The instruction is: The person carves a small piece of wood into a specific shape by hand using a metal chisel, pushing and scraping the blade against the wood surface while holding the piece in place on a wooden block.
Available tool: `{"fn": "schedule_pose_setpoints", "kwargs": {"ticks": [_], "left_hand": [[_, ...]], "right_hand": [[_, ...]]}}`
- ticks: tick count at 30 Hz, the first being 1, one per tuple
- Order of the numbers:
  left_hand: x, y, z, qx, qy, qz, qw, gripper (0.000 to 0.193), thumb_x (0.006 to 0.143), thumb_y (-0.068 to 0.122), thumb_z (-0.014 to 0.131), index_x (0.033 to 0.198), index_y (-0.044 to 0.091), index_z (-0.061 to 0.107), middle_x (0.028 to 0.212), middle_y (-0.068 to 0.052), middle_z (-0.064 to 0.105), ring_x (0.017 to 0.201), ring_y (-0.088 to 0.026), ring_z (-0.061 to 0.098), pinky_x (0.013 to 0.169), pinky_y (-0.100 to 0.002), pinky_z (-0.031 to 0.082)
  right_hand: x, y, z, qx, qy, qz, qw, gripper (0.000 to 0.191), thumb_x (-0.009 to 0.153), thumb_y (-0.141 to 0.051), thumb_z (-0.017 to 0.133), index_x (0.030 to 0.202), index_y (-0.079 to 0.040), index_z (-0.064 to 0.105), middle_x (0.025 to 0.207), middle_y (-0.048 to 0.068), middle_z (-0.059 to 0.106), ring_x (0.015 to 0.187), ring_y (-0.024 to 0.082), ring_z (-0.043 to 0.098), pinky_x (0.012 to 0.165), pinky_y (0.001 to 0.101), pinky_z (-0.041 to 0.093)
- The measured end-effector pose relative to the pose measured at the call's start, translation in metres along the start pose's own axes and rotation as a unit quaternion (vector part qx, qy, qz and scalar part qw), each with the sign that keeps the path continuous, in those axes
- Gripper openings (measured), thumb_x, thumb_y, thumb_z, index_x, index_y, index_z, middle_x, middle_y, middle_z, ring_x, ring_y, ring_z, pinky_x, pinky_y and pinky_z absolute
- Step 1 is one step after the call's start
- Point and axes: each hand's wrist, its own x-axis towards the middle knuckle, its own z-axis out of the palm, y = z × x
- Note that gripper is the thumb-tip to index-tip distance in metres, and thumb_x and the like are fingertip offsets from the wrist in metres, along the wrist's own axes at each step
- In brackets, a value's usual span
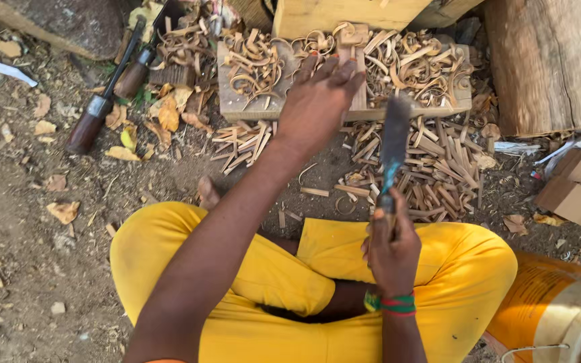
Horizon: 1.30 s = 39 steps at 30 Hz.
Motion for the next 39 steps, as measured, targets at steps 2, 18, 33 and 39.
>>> {"fn": "schedule_pose_setpoints", "kwargs": {"ticks": [2,18,33,39], "left_hand": [[0.01,0.003,0.008,0.086,0.024,0.016,0.996,0.071,0.07,-0.012,0.065,0.132,0.021,0.061,0.147,-0.005,0.054,0.134,-0.028,0.052,0.119,-0.052,0.025],[0.012,-0.01,-0.01,0.019,-0.012,-0.036,0.999,0.057,0.085,0.0,0.067,0.136,0.024,0.066,0.143,-0.009,0.061,0.141,-0.035,0.046,0.122,-0.061,0.019],[-0.004,0.033,-0.032,0.043,-0.076,0.004,0.996,0.022,0.089,0.003,0.062,0.105,0.008,0.077,0.124,-0.011,0.073,0.135,-0.026,0.055,0.127,-0.052,0.022],[0.005,0.029,-0.033,0.011,-0.048,-0.006,0.999,0.028,0.086,0.007,0.064,0.109,-0.007,0.073,0.118,-0.024,0.072,0.123,-0.03,0.063,0.122,-0.046,0.032]], "right_hand": [[-0.002,0.008,0.001,-0.009,0.0,0.0,1.0,0.056,0.099,-0.023,0.062,0.152,-0.01,0.051,0.066,-0.001,0.055,0.047,0.006,0.051,0.04,0.026,0.04],[0.002,-0.031,0.006,-0.196,0.011,-0.137,0.971,0.041,0.099,-0.013,0.068,0.138,-0.003,0.062,0.064,0.003,0.04,0.054,0.007,0.032,0.046,0.0292,0.031],[0.022,-0.065,0.02,-0.259,-0.035,-0.219,0.94,0.042,0.098,-0.007,0.06,0.14,-0.001,0.057,0.108,0.027,0.071,0.092,0.043,0.071,0.07,0.0392,0.056],[0.039,-0.069,0.033,-0.222,-0.051,-0.177,0.958,0.042,0.099,-0.007,0.058,0.14,0.001,0.056,0.106,0.025,0.073,0.089,0.031,0.077,0.078,0.0363,0.057]]}}
